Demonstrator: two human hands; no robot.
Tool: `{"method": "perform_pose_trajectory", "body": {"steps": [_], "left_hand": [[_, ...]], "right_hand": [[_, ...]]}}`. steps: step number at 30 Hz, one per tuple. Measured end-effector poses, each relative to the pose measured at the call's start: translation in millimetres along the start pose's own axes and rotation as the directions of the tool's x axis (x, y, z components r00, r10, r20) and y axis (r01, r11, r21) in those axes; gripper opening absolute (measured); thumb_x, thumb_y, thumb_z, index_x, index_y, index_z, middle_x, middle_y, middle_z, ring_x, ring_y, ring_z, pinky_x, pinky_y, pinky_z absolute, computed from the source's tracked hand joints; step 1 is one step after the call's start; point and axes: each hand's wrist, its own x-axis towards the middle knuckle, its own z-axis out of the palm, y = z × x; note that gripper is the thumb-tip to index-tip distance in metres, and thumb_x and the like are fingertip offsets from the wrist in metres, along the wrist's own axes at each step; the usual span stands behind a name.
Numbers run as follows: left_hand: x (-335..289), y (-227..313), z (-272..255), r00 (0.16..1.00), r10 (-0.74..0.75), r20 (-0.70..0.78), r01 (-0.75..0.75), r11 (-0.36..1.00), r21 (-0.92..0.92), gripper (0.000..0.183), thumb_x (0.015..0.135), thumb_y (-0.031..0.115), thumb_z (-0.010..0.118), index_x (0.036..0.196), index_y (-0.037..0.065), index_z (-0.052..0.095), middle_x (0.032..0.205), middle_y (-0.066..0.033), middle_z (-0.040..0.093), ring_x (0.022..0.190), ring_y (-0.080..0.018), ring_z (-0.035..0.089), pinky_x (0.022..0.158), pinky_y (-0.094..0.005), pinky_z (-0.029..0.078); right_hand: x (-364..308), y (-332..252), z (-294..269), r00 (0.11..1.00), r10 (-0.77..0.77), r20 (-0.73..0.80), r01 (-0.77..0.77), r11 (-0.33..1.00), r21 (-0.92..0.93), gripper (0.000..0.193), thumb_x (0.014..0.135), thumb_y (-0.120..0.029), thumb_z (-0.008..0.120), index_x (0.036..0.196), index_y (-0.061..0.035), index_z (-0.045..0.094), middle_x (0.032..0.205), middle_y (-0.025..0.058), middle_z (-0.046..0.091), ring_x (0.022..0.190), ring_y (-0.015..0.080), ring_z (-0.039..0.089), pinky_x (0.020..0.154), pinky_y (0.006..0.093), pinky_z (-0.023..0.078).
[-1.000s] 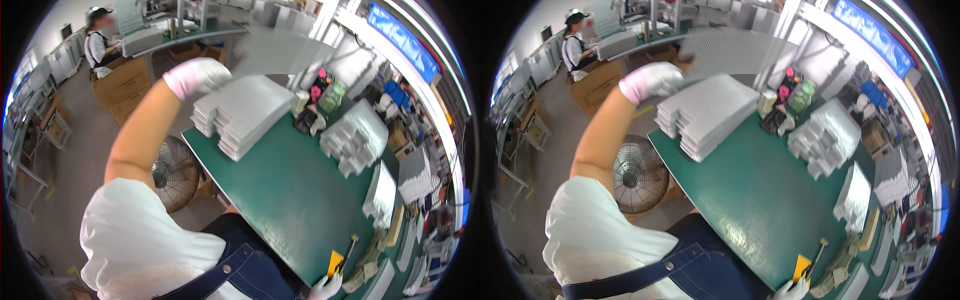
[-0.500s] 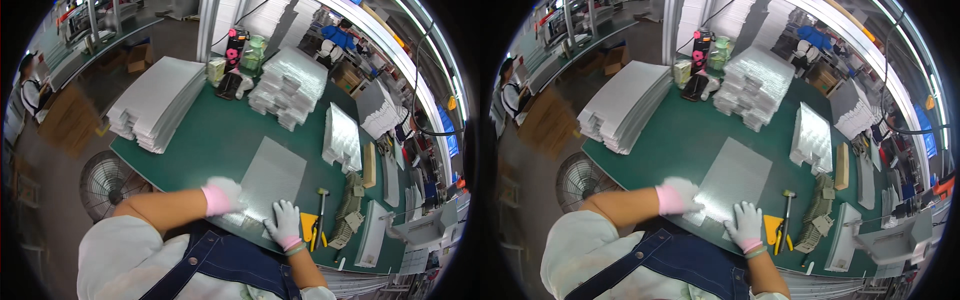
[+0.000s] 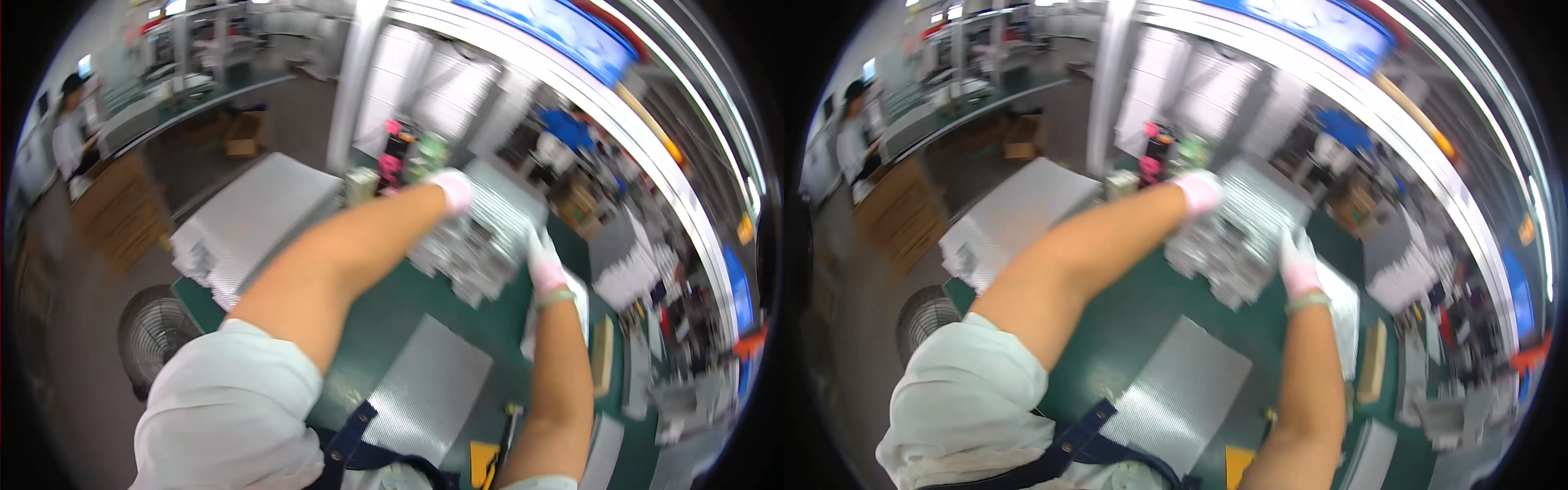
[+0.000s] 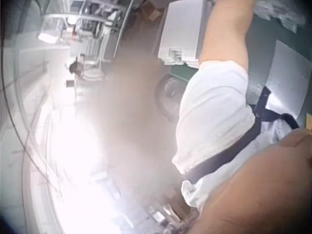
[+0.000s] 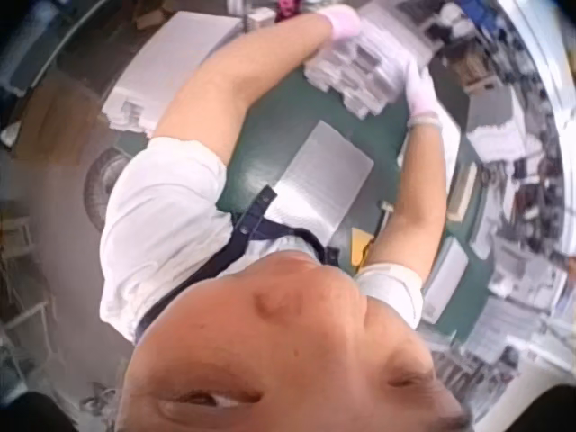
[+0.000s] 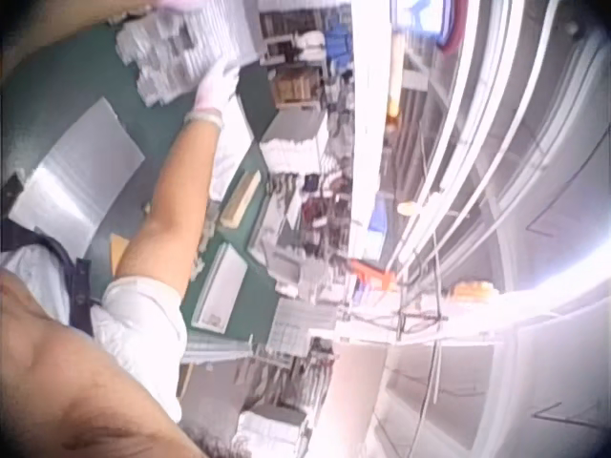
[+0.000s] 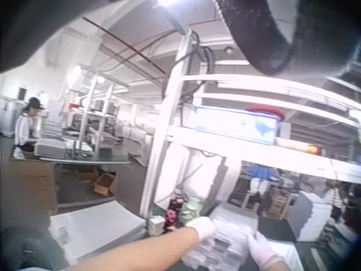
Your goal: The person assembles air filters by placing a plastic frame over a mesh sheet, inserting a plastic clip, and securing the assembly with a handheld crimping tool. The process is repeated for multiple units on a green workbench.
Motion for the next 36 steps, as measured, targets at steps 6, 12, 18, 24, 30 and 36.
{"method": "perform_pose_trajectory", "body": {"steps": [6, 12, 18, 24, 30, 36], "left_hand": [[-25.0, 36.9, -76.9, 0.822, -0.569, -0.006, 0.435, 0.635, -0.639, 0.047, 0.089, 0.044, 0.055, 0.107, 0.006, 0.074, 0.116, -0.0225, 0.068, 0.112, -0.0359, 0.065, 0.096, -0.0434, 0.049], [-5.6, 20.6, -86.0, 0.819, -0.569, -0.079, 0.286, 0.522, -0.803, 0.039, 0.083, 0.020, 0.065, 0.117, 0.003, 0.069, 0.106, -0.0177, 0.072, 0.099, -0.0314, 0.069, 0.094, -0.0403, 0.051], [-17.5, 17.7, -97.6, 0.901, -0.381, -0.210, -0.433, -0.742, -0.512, 0.071, 0.083, 0.003, 0.065, 0.147, -0.003, 0.036, 0.113, -0.0116, 0.065, 0.103, -0.0196, 0.063, 0.093, -0.0304, 0.050], [-42.4, -8.3, -70.6, 0.915, -0.098, -0.392, -0.386, -0.497, -0.777, 0.066, 0.085, -0.004, 0.058, 0.147, -0.001, 0.038, 0.105, -0.0084, 0.060, 0.094, -0.0163, 0.061, 0.080, -0.0272, 0.050], [-64.3, 23.5, -105.5, 0.949, -0.281, -0.146, -0.305, -0.689, -0.658, 0.049, 0.087, -0.001, 0.058, 0.136, 0.006, 0.052, 0.108, -0.0072, 0.059, 0.098, -0.0169, 0.061, 0.088, -0.0331, 0.052], [-115.6, 21.0, -112.1, 0.880, -0.073, -0.470, -0.447, -0.464, -0.765, 0.064, 0.091, 0.012, 0.061, 0.146, -0.004, 0.034, 0.108, -0.0066, 0.062, 0.099, -0.0160, 0.058, 0.089, -0.0293, 0.046]], "right_hand": [[13.9, 4.8, 2.5, 0.968, 0.215, -0.126, -0.078, 0.743, 0.665, 0.058, 0.100, -0.041, 0.052, 0.132, 0.0071, 0.055, 0.134, 0.0187, 0.058, 0.124, 0.0263, 0.052, 0.109, 0.0360, 0.035], [9.2, -40.0, 1.3, 0.944, 0.101, -0.314, 0.108, 0.805, 0.584, 0.058, 0.098, -0.036, 0.056, 0.137, 0.0071, 0.050, 0.134, 0.0155, 0.057, 0.123, 0.0233, 0.052, 0.108, 0.0337, 0.036], [0.8, -28.2, -43.0, 0.929, 0.227, -0.293, 0.014, 0.768, 0.640, 0.060, 0.100, -0.039, 0.054, 0.140, 0.0046, 0.048, 0.139, 0.0158, 0.054, 0.128, 0.0248, 0.050, 0.108, 0.0316, 0.035], [-12.9, -60.3, -38.9, 0.939, 0.141, -0.312, 0.121, 0.716, 0.688, 0.048, 0.099, -0.034, 0.058, 0.133, -0.0004, 0.057, 0.133, 0.0086, 0.059, 0.120, 0.0171, 0.054, 0.098, 0.0301, 0.041], [-33.5, -63.1, -30.0, 0.924, 0.376, -0.071, -0.162, 0.552, 0.818, 0.072, 0.098, -0.057, 0.048, 0.150, -0.0077, 0.039, 0.151, 0.0098, 0.045, 0.140, 0.0255, 0.039, 0.112, 0.0427, 0.027], [-68.3, -73.5, -55.1, 0.939, 0.141, -0.313, 0.245, 0.366, 0.898, 0.064, 0.097, -0.012, 0.060, 0.151, 0.0023, 0.029, 0.128, 0.0204, 0.058, 0.115, 0.0282, 0.061, 0.097, 0.0365, 0.050]]}}
